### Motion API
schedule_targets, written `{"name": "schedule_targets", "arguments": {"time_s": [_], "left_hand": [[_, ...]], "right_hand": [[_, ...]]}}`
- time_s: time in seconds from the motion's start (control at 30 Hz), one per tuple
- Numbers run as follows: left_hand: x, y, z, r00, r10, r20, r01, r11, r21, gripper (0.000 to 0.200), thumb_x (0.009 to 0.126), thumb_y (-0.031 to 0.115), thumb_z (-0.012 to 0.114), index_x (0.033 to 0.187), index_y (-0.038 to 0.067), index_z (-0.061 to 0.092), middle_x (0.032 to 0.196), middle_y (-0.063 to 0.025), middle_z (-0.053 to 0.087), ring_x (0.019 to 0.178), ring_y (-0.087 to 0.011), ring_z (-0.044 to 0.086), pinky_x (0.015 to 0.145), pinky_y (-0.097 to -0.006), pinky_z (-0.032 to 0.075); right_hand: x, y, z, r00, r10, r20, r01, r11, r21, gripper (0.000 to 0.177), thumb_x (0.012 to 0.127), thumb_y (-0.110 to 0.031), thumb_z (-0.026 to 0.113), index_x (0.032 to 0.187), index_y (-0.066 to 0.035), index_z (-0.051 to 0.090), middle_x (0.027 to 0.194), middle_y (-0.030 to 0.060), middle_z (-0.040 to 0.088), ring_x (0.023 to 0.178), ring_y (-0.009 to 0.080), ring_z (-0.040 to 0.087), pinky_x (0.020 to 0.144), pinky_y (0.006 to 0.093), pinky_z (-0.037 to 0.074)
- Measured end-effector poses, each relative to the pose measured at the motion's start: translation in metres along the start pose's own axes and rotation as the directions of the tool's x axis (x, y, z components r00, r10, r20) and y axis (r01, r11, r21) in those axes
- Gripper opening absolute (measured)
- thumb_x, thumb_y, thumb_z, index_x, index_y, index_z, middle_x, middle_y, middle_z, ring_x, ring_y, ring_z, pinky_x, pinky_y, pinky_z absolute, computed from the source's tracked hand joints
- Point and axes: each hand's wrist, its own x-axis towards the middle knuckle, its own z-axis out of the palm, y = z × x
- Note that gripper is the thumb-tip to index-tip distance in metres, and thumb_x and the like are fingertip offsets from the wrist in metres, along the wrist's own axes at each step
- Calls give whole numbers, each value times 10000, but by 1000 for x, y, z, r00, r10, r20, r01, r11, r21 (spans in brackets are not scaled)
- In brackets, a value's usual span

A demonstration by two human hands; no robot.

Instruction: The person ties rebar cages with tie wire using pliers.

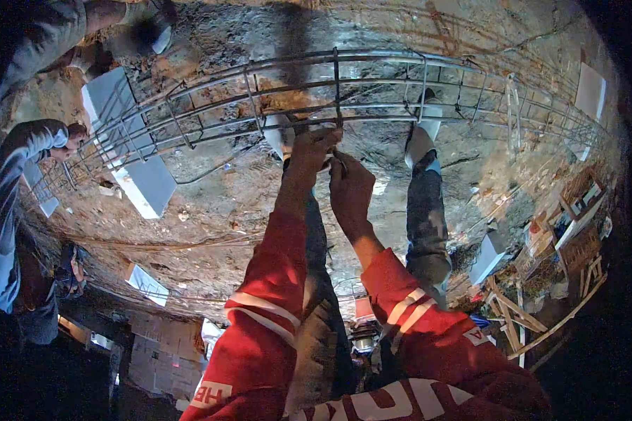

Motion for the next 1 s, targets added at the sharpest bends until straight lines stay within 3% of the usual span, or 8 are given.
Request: {"name": "schedule_targets", "arguments": {"time_s": [0.13,0.27,0.33,0.37,0.4,0.5,0.6,1.0], "left_hand": [[11,-6,0,942,87,324,-39,988,-152,330,887,288,625,1090,29,645,928,-67,646,878,-158,598,761,-293,489],[16,-25,4,902,-77,424,285,845,-453,353,928,208,557,1192,-26,575,956,-55,623,890,-160,596,803,-295,499],[19,-55,10,869,264,420,150,667,-729,392,937,226,559,1236,-28,539,944,-46,603,882,-163,589,808,-293,498],[19,-66,13,857,440,269,-330,868,-370,395,972,213,506,1281,-32,485,971,-47,580,919,-152,564,839,-293,485],[22,-76,21,860,436,263,-326,868,-374,395,972,213,506,1281,-32,485,971,-47,580,919,-152,564,839,-293,485],[34,-88,46,742,471,478,438,199,-877,240,1008,187,417,1124,18,541,918,-45,532,875,-142,518,811,-277,469],[15,-76,61,744,567,355,355,115,-928,211,1002,209,434,1033,39,555,881,-42,519,826,-154,509,768,-286,465],[1,-87,63,864,470,181,-17,387,-922,241,984,234,475,1051,21,565,924,-54,560,807,-149,530,728,-297,468]], "right_hand": [[23,-30,-23,971,102,218,-23,942,-335,186,866,-150,576,963,-29,679,780,185,666,699,315,662,621,384,495],[34,-37,-36,970,55,237,10,965,-264,195,853,-177,581,923,-14,663,733,196,645,693,362,640,615,426,480],[33,-36,-38,952,75,298,14,958,-285,209,857,-178,582,922,8,653,746,206,645,689,361,643,617,430,478],[28,-31,-35,965,68,255,-11,975,-222,207,856,-177,574,940,-1,646,746,199,645,699,361,646,628,435,492],[23,-25,-33,975,67,210,-34,987,-157,208,855,-176,566,958,-10,639,747,192,645,709,361,649,639,441,507],[16,-16,-30,994,-33,105,43,994,-98,196,856,-173,570,912,-4,651,750,192,652,709,356,655,642,432,512],[19,-32,-35,982,90,165,-74,992,-101,215,846,-168,599,921,25,656,853,225,659,775,359,653,698,412,501],[23,-42,-31,947,41,319,100,905,-413,196,843,-174,578,852,14,632,762,231,622,709,397,617,645,476,479]]}}
